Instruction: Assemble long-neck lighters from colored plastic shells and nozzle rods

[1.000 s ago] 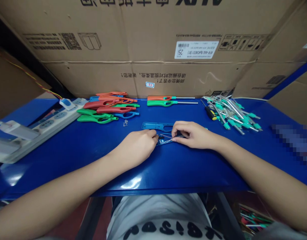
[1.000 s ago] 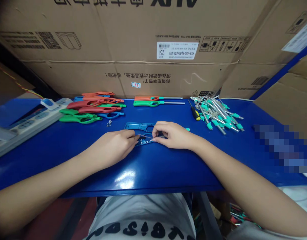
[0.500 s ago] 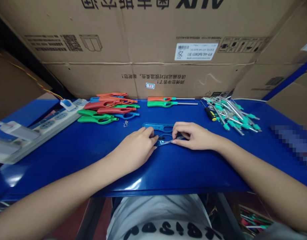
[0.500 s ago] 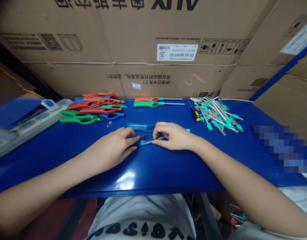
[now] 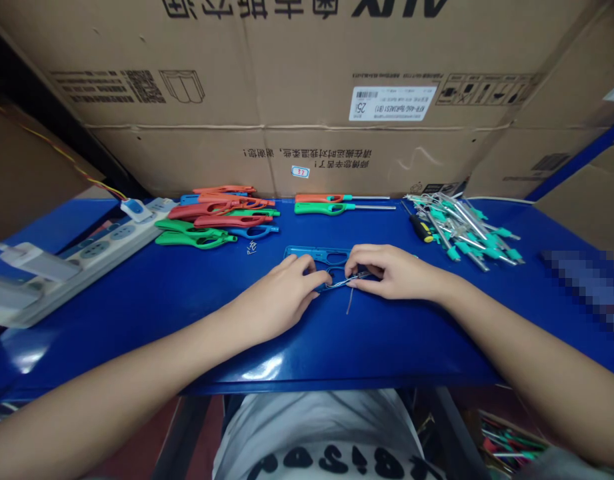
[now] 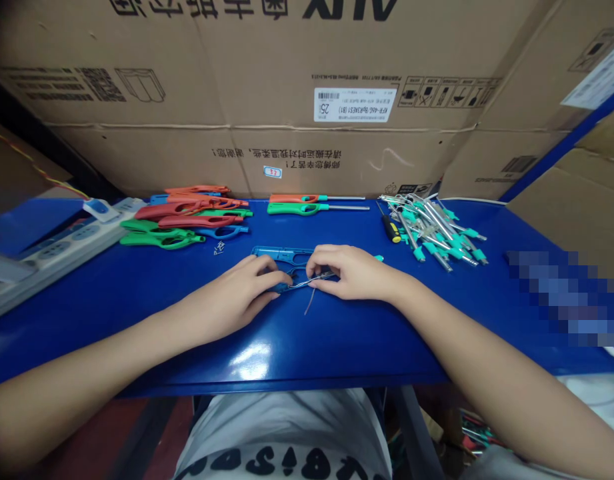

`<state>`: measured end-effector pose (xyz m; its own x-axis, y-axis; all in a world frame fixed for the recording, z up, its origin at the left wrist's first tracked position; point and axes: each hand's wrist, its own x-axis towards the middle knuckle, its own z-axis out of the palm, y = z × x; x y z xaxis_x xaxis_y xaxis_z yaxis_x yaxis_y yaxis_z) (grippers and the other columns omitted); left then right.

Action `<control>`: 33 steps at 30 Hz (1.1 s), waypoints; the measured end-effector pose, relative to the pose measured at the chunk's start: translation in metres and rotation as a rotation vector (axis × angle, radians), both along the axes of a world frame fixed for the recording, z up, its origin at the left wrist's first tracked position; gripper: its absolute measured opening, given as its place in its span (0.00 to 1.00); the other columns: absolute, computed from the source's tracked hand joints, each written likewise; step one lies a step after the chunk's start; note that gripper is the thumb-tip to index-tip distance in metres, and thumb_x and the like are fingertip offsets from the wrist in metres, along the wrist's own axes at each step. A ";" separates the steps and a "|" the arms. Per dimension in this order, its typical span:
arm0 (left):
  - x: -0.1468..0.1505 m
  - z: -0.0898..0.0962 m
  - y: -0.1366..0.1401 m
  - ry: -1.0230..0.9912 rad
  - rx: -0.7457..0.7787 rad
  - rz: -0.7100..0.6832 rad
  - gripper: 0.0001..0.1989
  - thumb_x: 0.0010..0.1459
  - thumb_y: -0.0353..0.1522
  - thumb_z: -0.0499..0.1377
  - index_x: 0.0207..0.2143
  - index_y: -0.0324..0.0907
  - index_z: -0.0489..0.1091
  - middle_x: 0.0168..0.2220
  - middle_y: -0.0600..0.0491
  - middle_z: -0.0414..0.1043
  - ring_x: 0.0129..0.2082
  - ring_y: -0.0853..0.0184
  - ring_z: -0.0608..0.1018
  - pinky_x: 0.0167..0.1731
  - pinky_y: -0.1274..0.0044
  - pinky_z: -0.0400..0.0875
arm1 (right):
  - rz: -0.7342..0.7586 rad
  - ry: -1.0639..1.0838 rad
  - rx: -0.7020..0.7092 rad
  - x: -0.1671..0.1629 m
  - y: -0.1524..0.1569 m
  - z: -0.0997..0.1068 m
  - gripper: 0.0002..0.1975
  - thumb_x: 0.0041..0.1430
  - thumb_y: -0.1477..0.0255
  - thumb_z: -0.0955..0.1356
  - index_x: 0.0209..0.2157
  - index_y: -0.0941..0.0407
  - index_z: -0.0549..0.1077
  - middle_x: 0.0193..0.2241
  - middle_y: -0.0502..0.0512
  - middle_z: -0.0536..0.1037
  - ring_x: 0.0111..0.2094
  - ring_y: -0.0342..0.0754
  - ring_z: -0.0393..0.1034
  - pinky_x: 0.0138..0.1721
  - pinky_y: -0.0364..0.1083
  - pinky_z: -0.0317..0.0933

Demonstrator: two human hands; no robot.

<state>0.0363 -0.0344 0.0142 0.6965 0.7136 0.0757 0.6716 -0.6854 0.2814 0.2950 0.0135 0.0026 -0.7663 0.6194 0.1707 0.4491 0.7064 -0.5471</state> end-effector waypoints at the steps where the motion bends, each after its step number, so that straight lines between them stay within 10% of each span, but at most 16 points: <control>1: 0.000 -0.001 0.000 -0.005 0.001 -0.005 0.15 0.68 0.26 0.53 0.53 0.43 0.71 0.46 0.46 0.68 0.47 0.58 0.71 0.50 0.65 0.70 | 0.010 -0.002 0.001 0.000 0.000 0.000 0.05 0.62 0.71 0.70 0.40 0.56 0.75 0.39 0.54 0.76 0.30 0.42 0.65 0.32 0.42 0.59; 33: 0.002 0.001 -0.002 0.071 0.062 -0.008 0.14 0.69 0.27 0.52 0.51 0.43 0.72 0.45 0.46 0.67 0.45 0.58 0.71 0.47 0.66 0.71 | 0.024 -0.003 0.011 0.006 -0.001 0.006 0.07 0.63 0.69 0.70 0.37 0.58 0.77 0.38 0.56 0.77 0.25 0.39 0.66 0.29 0.41 0.62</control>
